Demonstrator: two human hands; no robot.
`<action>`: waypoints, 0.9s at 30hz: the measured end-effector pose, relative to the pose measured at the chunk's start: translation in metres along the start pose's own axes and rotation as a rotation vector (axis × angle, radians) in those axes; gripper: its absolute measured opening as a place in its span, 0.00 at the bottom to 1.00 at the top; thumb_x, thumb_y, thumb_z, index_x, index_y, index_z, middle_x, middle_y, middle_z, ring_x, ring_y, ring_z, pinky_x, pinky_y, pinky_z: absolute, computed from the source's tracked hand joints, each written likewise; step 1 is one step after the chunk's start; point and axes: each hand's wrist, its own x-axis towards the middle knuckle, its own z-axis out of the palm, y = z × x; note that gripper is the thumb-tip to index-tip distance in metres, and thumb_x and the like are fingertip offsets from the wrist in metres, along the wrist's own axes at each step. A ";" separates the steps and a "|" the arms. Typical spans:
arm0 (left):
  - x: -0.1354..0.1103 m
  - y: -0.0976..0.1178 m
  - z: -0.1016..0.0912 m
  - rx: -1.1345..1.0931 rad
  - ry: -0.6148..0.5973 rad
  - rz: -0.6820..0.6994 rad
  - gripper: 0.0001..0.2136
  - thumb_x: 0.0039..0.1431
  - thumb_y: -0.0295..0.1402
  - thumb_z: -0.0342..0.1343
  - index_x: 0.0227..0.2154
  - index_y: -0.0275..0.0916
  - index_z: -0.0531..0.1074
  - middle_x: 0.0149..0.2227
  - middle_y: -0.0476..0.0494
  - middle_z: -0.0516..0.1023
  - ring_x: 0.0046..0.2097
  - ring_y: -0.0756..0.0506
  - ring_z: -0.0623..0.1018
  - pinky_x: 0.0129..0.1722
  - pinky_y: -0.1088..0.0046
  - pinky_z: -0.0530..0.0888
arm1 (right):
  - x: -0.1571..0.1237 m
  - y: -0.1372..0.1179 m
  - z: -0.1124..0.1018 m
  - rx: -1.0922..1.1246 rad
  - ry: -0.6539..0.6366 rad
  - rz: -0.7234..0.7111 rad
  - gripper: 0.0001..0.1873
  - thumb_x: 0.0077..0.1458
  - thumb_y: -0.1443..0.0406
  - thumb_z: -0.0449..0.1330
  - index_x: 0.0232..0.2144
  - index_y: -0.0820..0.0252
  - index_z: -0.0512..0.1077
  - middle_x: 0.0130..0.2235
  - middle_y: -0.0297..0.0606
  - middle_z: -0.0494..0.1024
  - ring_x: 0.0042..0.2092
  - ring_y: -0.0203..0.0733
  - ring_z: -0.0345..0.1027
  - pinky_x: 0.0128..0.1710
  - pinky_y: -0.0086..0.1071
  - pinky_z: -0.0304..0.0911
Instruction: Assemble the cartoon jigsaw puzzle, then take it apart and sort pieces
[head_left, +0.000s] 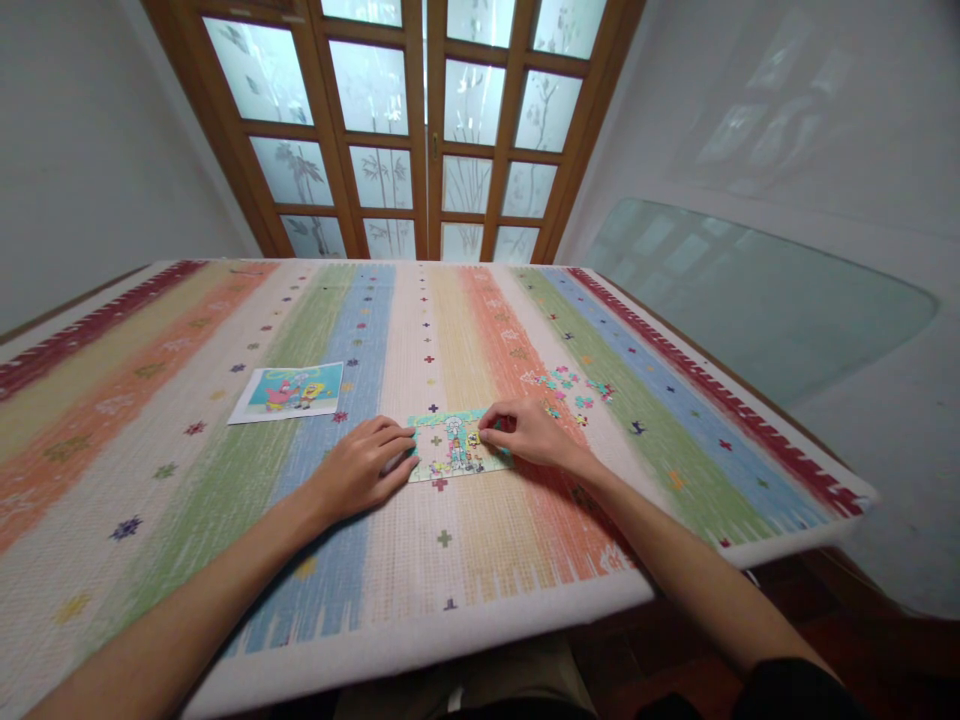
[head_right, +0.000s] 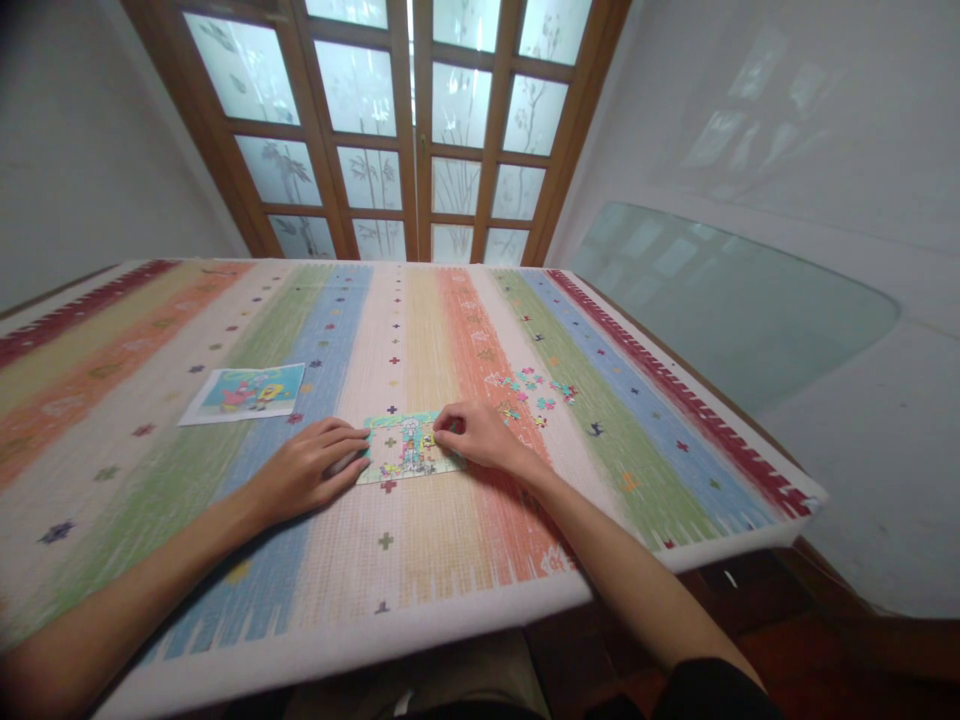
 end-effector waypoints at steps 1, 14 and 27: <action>0.000 0.000 0.000 0.002 -0.002 -0.002 0.08 0.70 0.33 0.52 0.43 0.39 0.76 0.43 0.39 0.82 0.46 0.40 0.78 0.45 0.58 0.78 | 0.000 -0.001 0.000 -0.027 0.001 0.001 0.06 0.56 0.67 0.62 0.34 0.55 0.80 0.36 0.41 0.82 0.36 0.45 0.72 0.40 0.41 0.67; -0.001 0.000 0.000 0.003 -0.016 0.004 0.09 0.70 0.34 0.52 0.43 0.37 0.76 0.44 0.39 0.82 0.46 0.40 0.77 0.46 0.59 0.78 | -0.003 -0.005 0.000 -0.133 0.050 -0.141 0.06 0.58 0.68 0.63 0.30 0.57 0.78 0.33 0.38 0.76 0.35 0.42 0.66 0.41 0.38 0.61; 0.001 0.000 0.000 0.012 -0.015 0.003 0.09 0.70 0.34 0.52 0.42 0.37 0.76 0.44 0.39 0.82 0.46 0.40 0.77 0.45 0.58 0.78 | -0.002 -0.002 0.000 -0.157 0.030 -0.141 0.05 0.59 0.69 0.63 0.30 0.57 0.78 0.34 0.40 0.77 0.36 0.42 0.67 0.41 0.38 0.62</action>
